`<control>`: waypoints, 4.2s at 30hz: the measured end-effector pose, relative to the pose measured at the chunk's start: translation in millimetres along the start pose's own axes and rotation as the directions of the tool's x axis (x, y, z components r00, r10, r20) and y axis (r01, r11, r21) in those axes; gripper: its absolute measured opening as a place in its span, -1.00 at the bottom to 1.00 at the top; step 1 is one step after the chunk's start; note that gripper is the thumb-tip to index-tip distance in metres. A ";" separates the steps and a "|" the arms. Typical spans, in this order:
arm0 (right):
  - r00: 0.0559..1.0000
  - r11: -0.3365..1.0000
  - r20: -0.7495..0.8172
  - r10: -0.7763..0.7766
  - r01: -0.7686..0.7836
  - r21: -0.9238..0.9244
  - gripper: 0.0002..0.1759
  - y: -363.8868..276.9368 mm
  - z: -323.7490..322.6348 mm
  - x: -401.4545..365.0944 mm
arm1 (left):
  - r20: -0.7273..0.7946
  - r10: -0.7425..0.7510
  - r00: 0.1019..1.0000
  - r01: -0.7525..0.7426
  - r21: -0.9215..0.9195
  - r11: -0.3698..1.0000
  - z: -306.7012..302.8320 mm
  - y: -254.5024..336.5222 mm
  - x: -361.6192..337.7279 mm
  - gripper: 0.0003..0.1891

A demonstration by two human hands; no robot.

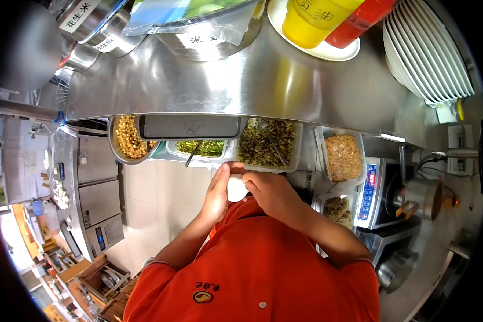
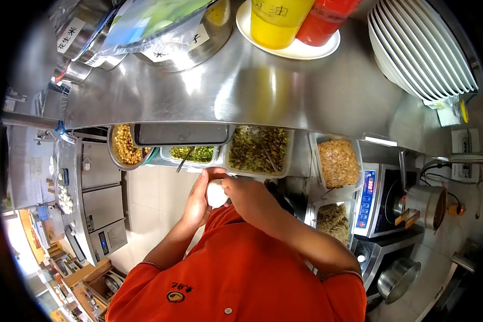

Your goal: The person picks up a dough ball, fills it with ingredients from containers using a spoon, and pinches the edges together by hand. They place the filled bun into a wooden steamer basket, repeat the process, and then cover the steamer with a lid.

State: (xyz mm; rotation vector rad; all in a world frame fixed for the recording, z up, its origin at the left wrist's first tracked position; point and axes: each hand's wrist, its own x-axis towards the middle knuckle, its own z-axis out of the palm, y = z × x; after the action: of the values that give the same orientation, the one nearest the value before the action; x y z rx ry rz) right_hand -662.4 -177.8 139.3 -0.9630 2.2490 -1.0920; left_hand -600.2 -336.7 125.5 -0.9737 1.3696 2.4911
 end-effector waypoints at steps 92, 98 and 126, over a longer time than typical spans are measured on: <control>0.050 0.716 -0.840 0.540 -0.552 0.428 -0.69 -126.9 69.1 -91.4 | 0.646 -0.697 0.312 0.598 0.437 0.672 26.7 -2.0 57.0 -0.39; 0.008 0.782 -0.892 0.453 -0.484 0.393 -0.72 -166.9 95.0 -135.5 | 0.614 -0.759 0.218 0.485 0.607 0.630 43.1 -29.5 -16.1 -0.32; -0.702 0.311 -0.628 0.336 -0.547 0.778 -0.73 -289.2 270.0 -297.6 | -0.171 -0.925 -0.340 -0.120 0.983 -0.138 28.4 -227.5 -237.0 -0.45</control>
State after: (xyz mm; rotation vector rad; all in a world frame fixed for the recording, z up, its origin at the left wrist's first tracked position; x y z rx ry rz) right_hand -180.1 -212.7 245.3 2.3843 2.7598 -0.8083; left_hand -335.9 -139.8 116.6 0.2407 0.6311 0.4320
